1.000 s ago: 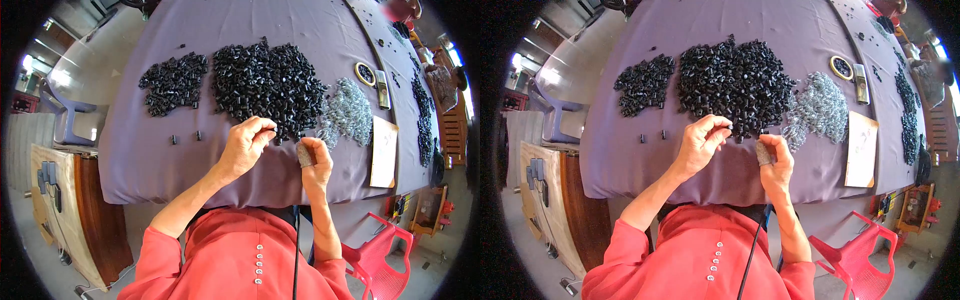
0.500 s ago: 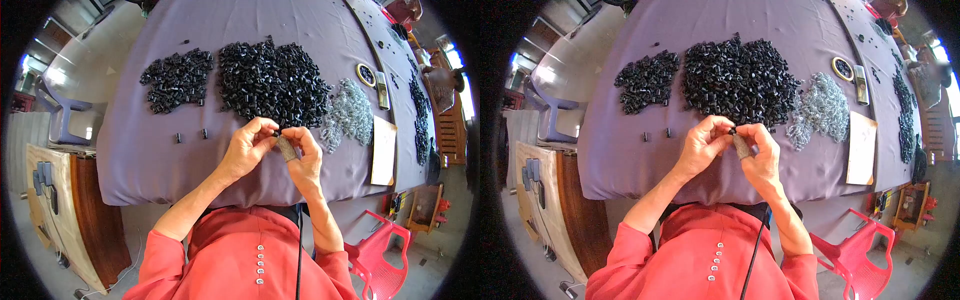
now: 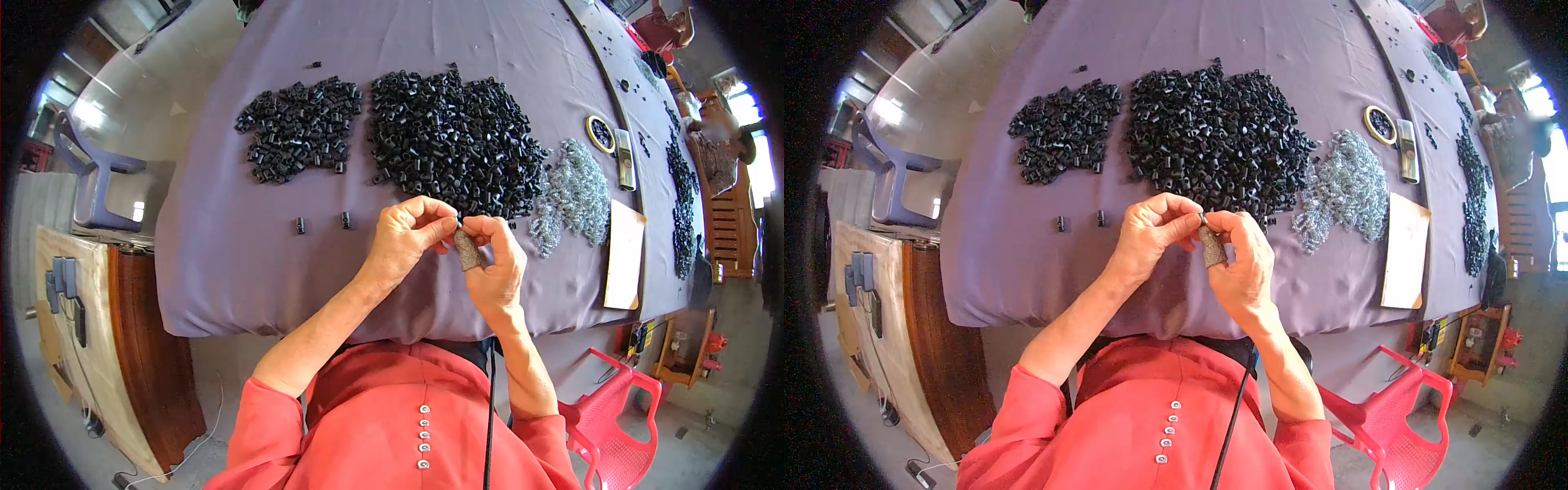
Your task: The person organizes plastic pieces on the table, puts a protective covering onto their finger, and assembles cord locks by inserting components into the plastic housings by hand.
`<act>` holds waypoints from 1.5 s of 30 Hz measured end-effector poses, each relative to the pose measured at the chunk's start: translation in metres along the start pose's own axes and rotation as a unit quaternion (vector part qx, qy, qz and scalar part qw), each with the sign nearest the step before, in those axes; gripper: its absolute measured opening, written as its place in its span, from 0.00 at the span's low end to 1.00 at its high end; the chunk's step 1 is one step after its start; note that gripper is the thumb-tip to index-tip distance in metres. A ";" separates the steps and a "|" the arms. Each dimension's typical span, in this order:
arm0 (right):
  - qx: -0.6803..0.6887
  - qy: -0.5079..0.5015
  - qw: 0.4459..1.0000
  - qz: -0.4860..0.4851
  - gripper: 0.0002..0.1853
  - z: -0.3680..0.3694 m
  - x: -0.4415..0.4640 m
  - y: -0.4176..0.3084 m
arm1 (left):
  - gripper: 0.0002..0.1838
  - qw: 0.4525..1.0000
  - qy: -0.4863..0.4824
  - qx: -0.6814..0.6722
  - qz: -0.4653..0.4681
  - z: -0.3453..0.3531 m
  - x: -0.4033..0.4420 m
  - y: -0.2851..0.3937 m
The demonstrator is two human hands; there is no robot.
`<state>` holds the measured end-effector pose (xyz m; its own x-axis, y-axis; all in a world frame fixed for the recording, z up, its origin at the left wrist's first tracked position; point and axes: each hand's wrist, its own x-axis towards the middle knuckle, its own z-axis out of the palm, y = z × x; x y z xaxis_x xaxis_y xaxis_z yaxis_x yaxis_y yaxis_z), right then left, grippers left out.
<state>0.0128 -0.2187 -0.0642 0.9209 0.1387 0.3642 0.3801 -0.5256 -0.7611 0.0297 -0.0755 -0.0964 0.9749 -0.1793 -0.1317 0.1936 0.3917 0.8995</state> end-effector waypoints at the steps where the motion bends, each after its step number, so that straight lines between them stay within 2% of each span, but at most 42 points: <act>1: -0.007 -0.005 1.000 -0.003 0.16 0.000 0.001 -0.001 | 0.06 1.000 0.000 -0.002 -0.001 -0.001 0.001 0.000; 6: -0.001 -0.013 1.000 0.008 0.16 0.001 0.002 -0.002 | 0.05 0.998 -0.017 -0.048 -0.026 -0.004 0.001 -0.002; 7: 0.006 -0.011 1.000 0.023 0.16 0.000 0.002 -0.004 | 0.04 0.996 -0.046 -0.073 -0.021 -0.005 0.001 -0.002; 10: 0.031 -0.041 0.997 0.066 0.16 -0.007 0.005 0.000 | 0.04 0.994 -0.057 -0.067 -0.062 -0.005 0.000 0.001; 11: 0.027 -0.042 0.996 0.077 0.15 -0.008 0.005 0.006 | 0.04 0.988 -0.061 -0.109 -0.089 -0.005 0.000 0.002; 20: 0.069 -0.061 0.987 0.129 0.09 -0.034 0.037 0.021 | 0.08 0.980 -0.055 -0.150 -0.122 0.011 0.027 0.029; 27: -0.037 -0.031 0.997 0.062 0.07 -0.038 0.125 0.054 | 0.06 0.969 -0.094 -0.189 -0.127 0.010 0.036 0.012; 34: -0.163 -0.061 0.984 0.026 0.09 0.006 0.225 0.081 | 0.06 0.961 -0.110 -0.211 -0.144 0.003 0.036 0.010; 40: -0.258 -0.060 0.963 0.050 0.08 0.045 0.274 0.107 | 0.06 0.956 -0.120 -0.220 -0.152 0.001 0.036 0.009; 44: -0.305 -0.090 0.947 0.045 0.08 0.053 0.288 0.115 | 0.07 0.953 -0.122 -0.229 -0.155 0.000 0.036 0.008; 45: -0.315 -0.124 0.939 0.066 0.08 0.054 0.295 0.118 | 0.07 0.952 -0.122 -0.232 -0.161 0.000 0.035 0.009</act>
<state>0.3340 -0.1941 -0.0756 0.9778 0.1873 0.0938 0.2069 -0.9333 -0.2934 0.0659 -0.0784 -0.0926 0.8135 -0.5395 -0.2171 0.5603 0.6272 0.5409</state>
